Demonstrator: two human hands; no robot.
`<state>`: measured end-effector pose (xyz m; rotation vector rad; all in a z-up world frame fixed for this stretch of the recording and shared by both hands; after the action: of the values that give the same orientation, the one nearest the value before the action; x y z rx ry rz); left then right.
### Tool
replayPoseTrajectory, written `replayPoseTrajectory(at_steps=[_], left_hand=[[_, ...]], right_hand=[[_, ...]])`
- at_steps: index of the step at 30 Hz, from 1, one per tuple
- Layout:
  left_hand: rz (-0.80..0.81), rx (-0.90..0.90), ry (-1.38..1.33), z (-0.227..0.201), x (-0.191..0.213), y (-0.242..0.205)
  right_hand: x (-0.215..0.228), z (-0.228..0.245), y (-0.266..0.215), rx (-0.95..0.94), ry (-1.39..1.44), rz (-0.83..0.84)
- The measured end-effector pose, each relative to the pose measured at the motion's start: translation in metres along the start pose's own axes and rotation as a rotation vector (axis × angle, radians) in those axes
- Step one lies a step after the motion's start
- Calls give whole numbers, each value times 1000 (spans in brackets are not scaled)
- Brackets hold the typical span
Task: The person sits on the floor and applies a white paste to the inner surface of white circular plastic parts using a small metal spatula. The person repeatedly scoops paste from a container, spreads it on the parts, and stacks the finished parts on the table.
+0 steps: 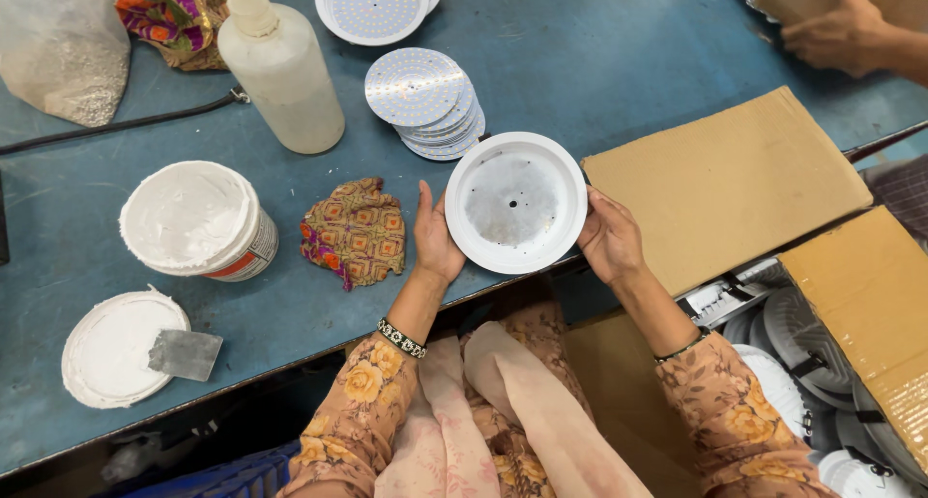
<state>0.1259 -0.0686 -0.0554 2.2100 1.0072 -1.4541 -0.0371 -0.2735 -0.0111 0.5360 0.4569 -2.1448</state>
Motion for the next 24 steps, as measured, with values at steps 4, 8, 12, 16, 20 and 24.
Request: replayPoseTrajectory(at_steps=[4,8,12,16,20,24], left_hand=[[-3,11,4,0,0,1],[-8,-3,13,1,1,3],[-19,-16,14,2,6,4],[-23,-7,-19,2,7,5],[-22,-5,-12,0,2,3],[2,0,-39,-3,-7,-1]], right_hand=[[-3,1,-1,5,-69,5],[-7,1,-2,24,-144,-24],[-7,-1,-4,57,-159,-3],[-6,-1,-5,66,-161,14],[-6,1,-7,56,-162,20],[-6,-1,-6,53,-160,46]])
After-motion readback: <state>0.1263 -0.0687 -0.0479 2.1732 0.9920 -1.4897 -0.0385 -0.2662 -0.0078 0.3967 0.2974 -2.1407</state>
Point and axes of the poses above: each hand's wrist, its own y-axis towards the middle knuckle, its own x-axis out of the back of the hand, z = x × y, the point moved 1 cm from there along y, towards the middle knuckle, and after that the axes turned 9 degrees about -z, right-handed, at the moved point
